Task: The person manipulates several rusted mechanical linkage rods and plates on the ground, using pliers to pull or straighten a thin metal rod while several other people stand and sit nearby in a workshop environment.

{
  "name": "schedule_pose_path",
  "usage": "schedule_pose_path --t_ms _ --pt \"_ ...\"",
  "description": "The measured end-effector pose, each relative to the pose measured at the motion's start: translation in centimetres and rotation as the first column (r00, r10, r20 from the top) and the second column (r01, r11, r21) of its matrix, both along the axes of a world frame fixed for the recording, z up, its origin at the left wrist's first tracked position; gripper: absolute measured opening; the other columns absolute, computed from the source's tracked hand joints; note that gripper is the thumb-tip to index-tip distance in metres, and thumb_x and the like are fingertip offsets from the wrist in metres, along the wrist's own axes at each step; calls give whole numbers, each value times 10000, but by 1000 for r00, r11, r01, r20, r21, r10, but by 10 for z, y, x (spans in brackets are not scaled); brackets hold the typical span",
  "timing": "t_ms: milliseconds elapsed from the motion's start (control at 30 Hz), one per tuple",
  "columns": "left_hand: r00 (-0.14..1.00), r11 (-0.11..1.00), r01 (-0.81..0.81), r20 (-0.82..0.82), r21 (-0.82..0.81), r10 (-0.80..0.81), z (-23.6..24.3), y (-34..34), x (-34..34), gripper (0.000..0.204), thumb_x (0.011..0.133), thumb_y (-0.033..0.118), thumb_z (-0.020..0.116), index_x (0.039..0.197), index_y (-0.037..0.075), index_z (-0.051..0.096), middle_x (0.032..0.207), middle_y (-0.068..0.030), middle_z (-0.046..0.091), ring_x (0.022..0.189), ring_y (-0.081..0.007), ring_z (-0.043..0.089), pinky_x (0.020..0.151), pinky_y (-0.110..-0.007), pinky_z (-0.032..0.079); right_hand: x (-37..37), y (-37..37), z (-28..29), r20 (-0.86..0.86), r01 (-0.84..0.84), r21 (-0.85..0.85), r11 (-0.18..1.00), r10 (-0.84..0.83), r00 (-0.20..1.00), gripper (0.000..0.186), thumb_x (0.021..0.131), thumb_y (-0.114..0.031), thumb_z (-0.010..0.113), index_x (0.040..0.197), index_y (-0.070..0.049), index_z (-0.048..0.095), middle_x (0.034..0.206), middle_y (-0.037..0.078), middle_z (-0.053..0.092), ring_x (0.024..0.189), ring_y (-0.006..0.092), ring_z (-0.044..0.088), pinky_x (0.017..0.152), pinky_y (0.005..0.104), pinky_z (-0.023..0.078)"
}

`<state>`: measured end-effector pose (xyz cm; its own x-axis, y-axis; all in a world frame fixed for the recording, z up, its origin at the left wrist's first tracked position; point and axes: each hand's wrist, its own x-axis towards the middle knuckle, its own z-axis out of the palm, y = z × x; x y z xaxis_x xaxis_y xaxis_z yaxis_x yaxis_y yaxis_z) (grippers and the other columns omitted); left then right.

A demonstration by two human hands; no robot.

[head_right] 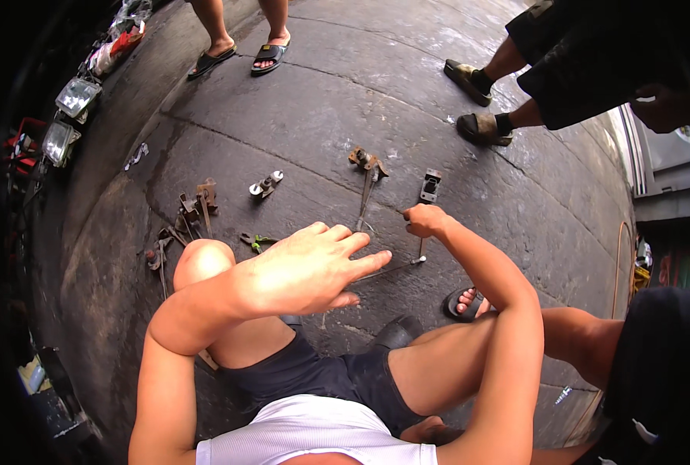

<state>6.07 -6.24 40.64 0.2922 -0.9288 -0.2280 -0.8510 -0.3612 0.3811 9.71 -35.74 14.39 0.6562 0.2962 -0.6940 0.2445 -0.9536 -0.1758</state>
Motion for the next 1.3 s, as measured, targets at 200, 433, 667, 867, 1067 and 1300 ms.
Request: schedule_pose_path --t_ms 200,433,667,867,1067,1300 --pt "1000 1000 5 -13 -25 -5 -3 -2 -5 661 882 313 714 1439 63 461 1209 -170 573 1061 -306 613 890 -417 501 -8 -11 -5 -30 18 -30 999 -19 999 382 850 -306 640 1165 -91 669 1058 208 708 1030 395 669 883 504 531" --pt "1000 998 6 -11 -54 -6 -5 2 -6 662 877 313 716 1431 54 462 1194 -180 577 1038 -317 624 867 -425 514 -8 2 -12 -30 -13 31 999 14 999 421 862 -300 630 1226 -90 649 1073 223 702 1030 395 669 896 495 526" --pt "1000 997 13 2 -70 -13 -5 2 -8 663 875 314 718 1427 46 465 1156 -176 583 1029 -321 635 850 -427 523 -5 7 -6 -18 -48 59 997 49 999 417 864 -299 617 1221 -86 647 1051 231 702 1014 401 670 876 504 527" --pt "1000 996 16 19 -91 -14 -6 2 -10 667 866 315 725 1419 38 475 1140 -165 585 1014 -310 638 843 -417 524 -6 0 -7 -7 -53 55 997 53 999 407 859 -299 623 1200 -80 655 1025 224 709 995 402 675 868 506 528" --pt "999 997 35 44 -69 -32 -8 -2 -22 674 854 334 734 1409 42 485 1124 -154 589 996 -297 639 829 -406 524 -6 -1 -10 14 -45 52 998 44 999 340 864 -310 625 1135 -108 670 1018 210 712 996 395 679 850 506 539" --pt "998 997 60 34 -44 -59 -11 -8 -28 667 853 339 732 1406 52 493 1136 -149 588 994 -286 636 835 -395 517 -9 -7 -21 4 -52 76 996 51 999 382 866 -296 637 1177 -75 663 1033 225 705 1006 402 670 875 508 527"
